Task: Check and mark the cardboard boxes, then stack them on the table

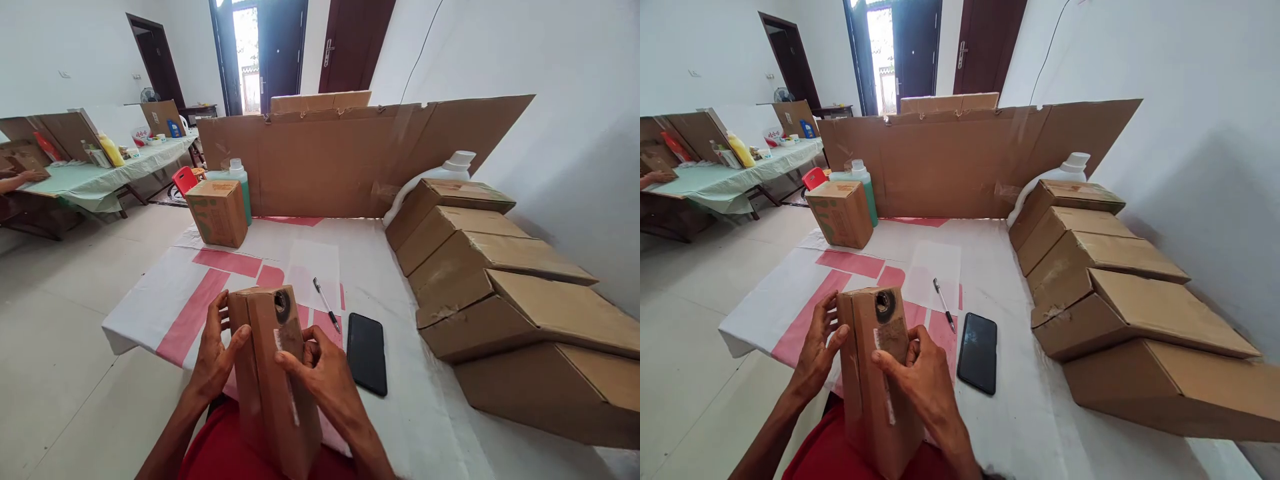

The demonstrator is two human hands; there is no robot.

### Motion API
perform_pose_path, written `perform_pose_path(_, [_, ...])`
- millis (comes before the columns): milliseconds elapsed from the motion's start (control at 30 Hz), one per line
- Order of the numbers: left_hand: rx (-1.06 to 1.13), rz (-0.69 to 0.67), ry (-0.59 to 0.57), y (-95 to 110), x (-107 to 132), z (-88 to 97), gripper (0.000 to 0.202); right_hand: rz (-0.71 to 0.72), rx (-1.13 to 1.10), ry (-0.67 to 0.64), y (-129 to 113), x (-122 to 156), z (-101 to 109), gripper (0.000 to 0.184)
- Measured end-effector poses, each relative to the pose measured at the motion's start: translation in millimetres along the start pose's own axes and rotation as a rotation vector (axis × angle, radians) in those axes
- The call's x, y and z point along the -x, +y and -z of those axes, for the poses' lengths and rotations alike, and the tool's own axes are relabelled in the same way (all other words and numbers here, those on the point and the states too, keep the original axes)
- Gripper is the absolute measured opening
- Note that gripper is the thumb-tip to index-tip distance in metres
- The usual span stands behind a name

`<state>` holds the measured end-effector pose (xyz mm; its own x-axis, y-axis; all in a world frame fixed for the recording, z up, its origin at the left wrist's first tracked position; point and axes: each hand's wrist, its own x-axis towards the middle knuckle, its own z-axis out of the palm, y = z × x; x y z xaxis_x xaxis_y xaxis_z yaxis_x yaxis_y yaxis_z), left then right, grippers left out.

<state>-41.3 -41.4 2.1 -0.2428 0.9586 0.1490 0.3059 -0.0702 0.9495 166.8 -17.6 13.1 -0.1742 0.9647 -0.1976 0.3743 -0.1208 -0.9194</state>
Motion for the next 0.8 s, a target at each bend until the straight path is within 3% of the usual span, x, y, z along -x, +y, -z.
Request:
perform_pose_path(133, [-0.05,0.04,0.048,2,-12,-7.8,0.098,-0.016,0.058,0.034,-6,10,-26,0.05])
perform_pose_path(333, [0.07,0.222,-0.082,-11,-32,23.3,0.077,0.165,-0.01,-0.163,6,11,-39,0.037])
perform_pose_path(433, [0.266,0.229,-0.085,-16,-32,30.8,0.066,0.128,0.194,-0.099,13,-8,-26,0.041])
perform_pose_path(567, [0.459,0.231,-0.07,-8,-28,13.1,0.062,-0.137,0.624,0.141,26,-53,9,0.029])
perform_pose_path(700, [0.487,0.167,-0.214,5,-31,-15.1,0.061,-0.251,0.648,0.173,44,-91,35,0.013])
perform_pose_path(800, [0.42,0.157,-0.301,7,-36,-23.1,0.062,-0.234,0.557,0.168,56,-101,43,0.013])
